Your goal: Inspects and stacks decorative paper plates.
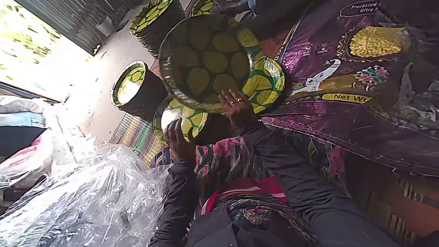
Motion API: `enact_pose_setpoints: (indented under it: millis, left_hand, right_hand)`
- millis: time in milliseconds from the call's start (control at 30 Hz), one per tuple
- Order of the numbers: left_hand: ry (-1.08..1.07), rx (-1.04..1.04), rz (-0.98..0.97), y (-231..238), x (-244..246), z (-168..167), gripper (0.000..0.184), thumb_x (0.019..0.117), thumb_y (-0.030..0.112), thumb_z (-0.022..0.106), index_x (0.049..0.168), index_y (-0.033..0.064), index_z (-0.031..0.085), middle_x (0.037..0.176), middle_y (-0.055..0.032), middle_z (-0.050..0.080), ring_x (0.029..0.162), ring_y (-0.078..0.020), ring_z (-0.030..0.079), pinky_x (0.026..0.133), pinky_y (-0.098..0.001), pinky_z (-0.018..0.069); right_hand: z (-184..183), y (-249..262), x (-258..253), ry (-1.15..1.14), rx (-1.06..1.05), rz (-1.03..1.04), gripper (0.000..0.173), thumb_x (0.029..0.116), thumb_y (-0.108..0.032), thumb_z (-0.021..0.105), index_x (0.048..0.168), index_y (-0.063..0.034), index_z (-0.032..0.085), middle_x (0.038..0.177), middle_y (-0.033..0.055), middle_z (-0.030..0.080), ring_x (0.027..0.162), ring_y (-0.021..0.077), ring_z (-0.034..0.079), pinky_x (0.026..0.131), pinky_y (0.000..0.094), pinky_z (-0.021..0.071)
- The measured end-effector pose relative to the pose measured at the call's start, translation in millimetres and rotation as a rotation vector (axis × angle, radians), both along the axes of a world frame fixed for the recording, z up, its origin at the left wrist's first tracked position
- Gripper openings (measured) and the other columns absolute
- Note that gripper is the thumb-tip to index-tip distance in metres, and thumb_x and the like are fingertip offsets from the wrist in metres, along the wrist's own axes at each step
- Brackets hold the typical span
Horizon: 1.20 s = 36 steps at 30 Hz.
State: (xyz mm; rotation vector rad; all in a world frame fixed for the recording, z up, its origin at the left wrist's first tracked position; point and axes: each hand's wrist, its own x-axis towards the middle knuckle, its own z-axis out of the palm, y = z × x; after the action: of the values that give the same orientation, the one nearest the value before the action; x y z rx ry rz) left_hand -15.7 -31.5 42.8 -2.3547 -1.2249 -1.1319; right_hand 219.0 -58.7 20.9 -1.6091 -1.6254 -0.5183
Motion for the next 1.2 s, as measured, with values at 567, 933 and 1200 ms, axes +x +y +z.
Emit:
enact_pose_setpoints:
  millis: [567, 933, 1200]
  left_hand:
    - [0.421, -0.287, 0.016, -7.8, -6.2, -0.8, 0.021, 0.0892, -0.004, 0.065, 0.104, 0.0008, 0.079, 0.109, -0.0202, 0.077, 0.111, -0.0428, 0.071, 0.111, -0.0709, 0.0372]
    - [0.074, -0.006, -0.010, -1.1, 4.4, 2.9, 0.036, 0.0965, 0.022, 0.069, 0.128, 0.0037, 0.070, 0.128, -0.0201, 0.068, 0.129, -0.0407, 0.059, 0.115, -0.0607, 0.0367]
    - [0.409, -0.908, 0.183, 40.0, 18.4, -36.5, 0.033, 0.1053, 0.014, 0.054, 0.134, 0.0099, 0.069, 0.141, -0.0161, 0.064, 0.136, -0.0353, 0.056, 0.118, -0.0582, 0.0346]
  right_hand:
    - [-18.2, 9.1, -23.5, -0.004, -0.317, 0.408, 0.074, 0.0775, 0.000, 0.083, 0.147, -0.0090, 0.058, 0.158, 0.0195, 0.047, 0.152, 0.0415, 0.035, 0.120, 0.0714, 0.0212]
    - [0.0, 4.3, 9.7, 0.030, -0.057, -0.050, 0.036, 0.0966, 0.009, 0.053, 0.128, 0.0022, 0.068, 0.134, 0.0210, 0.068, 0.126, 0.0422, 0.064, 0.105, 0.0569, 0.0496]
    - [-36.1, 14.5, 37.1, 0.252, -1.160, -0.135, 0.069, 0.1043, -0.051, 0.053, 0.147, 0.0037, 0.050, 0.159, 0.0300, 0.038, 0.153, 0.0455, 0.028, 0.122, 0.0671, 0.0190]
